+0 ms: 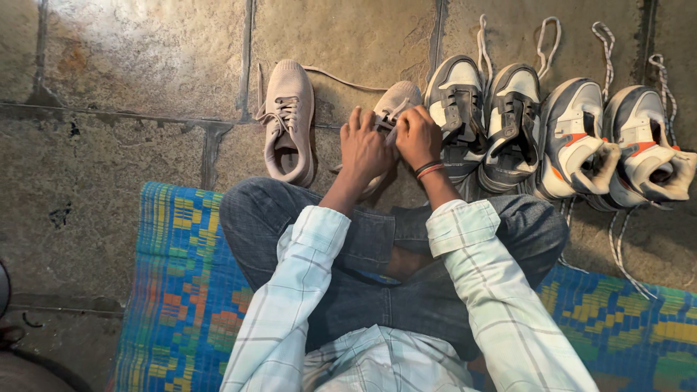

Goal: The person sits on a mat and unlaces a pair of light-colored sneakers, then relaces them. They pull the laces out of the eyelets, place the shoe aside, and then rethread the laces through the eyelets and tie them.

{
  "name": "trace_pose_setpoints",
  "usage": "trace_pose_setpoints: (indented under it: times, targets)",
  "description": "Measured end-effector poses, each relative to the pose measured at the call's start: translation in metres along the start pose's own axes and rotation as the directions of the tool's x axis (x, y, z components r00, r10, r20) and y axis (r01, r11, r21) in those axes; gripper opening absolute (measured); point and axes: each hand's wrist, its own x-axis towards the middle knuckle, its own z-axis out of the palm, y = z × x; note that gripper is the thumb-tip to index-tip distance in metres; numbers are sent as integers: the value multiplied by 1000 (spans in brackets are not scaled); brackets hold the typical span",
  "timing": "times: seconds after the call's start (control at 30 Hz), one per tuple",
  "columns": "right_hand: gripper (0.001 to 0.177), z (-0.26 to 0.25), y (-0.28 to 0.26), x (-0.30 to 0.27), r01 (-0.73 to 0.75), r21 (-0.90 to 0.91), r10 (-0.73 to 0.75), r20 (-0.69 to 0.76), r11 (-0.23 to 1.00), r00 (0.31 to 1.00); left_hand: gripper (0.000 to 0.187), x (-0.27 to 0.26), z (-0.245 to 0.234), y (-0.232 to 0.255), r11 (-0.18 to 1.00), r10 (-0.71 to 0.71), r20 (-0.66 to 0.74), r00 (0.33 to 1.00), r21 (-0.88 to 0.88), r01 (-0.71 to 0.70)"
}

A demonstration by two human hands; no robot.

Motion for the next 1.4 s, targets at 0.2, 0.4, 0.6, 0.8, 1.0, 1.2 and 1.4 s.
trace_pose_setpoints:
  times: [0.2,0.4,0.6,0.8,1.0,1.2,1.4]
  targets:
    - [10,-1,9,17,9,-44,-11,-41,999,999,27,-4,-6,9,1000,-3,64,998,7,3]
    - [21,0,24,7,-273,70,257,182,959,949,29,-2,-11,11,999,-31,67,997,-40,33]
    - [14,8,32,6,-121,82,113,103,989,988,29,-4,-9,10,1000,-5,55,998,3,5]
    - [8,2,38,31,-14,-100,9,-55,995,998,28,-9,-6,14,998,48,76,996,32,-50]
    - [29,2,32,16,-292,46,278,193,955,941,45,-6,-6,9,997,47,-152,987,-58,-56]
    - [21,5,35,9,-123,-90,136,160,988,978,39,-4,-5,10,997,43,-63,997,-55,-46]
    - [9,-13,49,55,-94,-150,83,-78,984,994,26,-12,-5,10,999,43,-48,998,-26,-44]
